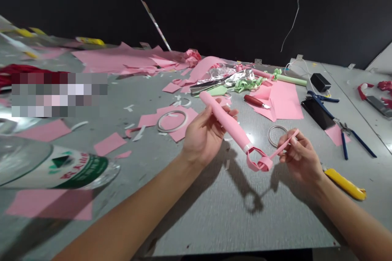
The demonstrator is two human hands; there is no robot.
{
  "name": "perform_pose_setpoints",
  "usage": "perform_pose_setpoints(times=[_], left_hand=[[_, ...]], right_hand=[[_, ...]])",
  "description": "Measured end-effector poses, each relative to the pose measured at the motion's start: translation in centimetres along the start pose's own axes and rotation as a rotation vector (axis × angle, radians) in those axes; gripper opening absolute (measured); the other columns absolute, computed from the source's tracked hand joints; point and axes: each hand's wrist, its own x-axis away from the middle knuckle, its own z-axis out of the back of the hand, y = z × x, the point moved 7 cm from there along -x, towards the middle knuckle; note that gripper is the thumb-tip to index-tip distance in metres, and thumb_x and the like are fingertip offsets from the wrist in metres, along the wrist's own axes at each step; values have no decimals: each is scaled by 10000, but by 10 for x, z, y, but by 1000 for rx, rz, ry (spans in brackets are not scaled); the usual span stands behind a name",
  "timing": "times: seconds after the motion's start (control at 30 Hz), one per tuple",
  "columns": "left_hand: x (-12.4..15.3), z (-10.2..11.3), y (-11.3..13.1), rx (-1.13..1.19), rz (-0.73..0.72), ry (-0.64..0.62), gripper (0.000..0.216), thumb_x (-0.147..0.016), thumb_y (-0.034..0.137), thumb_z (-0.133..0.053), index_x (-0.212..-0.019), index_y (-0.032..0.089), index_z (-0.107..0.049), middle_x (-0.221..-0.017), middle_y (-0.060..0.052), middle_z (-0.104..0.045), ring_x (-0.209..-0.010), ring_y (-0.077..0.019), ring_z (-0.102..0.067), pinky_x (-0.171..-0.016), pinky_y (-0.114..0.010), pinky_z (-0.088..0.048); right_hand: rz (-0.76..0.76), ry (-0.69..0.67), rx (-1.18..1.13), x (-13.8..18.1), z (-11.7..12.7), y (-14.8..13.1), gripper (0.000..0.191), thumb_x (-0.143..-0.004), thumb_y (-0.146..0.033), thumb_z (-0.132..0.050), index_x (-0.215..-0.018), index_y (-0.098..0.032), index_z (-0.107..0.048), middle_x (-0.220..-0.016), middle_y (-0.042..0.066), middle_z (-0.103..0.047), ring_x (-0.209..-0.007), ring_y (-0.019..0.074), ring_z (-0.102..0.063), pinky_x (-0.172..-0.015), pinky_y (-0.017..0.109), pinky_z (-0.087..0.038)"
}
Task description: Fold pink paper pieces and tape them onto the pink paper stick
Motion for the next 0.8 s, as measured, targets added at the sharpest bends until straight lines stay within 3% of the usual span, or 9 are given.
perform_pose_setpoints(times=[0.17, 0.5, 0.8], left_hand=[[-3, 5, -7, 25, 18, 30, 150, -1075, 342, -614, -1110, 219, -693, -924, -28, -810, -1021, -244, -814, -845, -336, -650], [-4, 3, -13, 103, 41, 42, 180, -1107, 322, -530, -1053, 212, -662, -882, -28, -809, -970, -235, -823, -754, -308, -603], [-12, 8, -24, 47, 35, 18, 231, -1044, 433, -651, -1011, 209, -607, -974, -74, -800, -956, -273, -800, -802, -394, -610]], right_hand=[[-32, -61, 31, 3, -3, 3, 402, -764, -525, -927, -851, -260, -637, -857, 38, -760, -672, 186, -738, -518, 250, -619], [-32, -111, -37, 6, -4, 4, 270, -783, -405, -950, -841, -247, -739, -885, 34, -784, -693, 152, -771, -551, 185, -619], [-48, -134, 56, 5, -5, 15, 266, -772, -421, -961, -793, -252, -756, -763, 21, -785, -687, 175, -770, -567, 231, -620]])
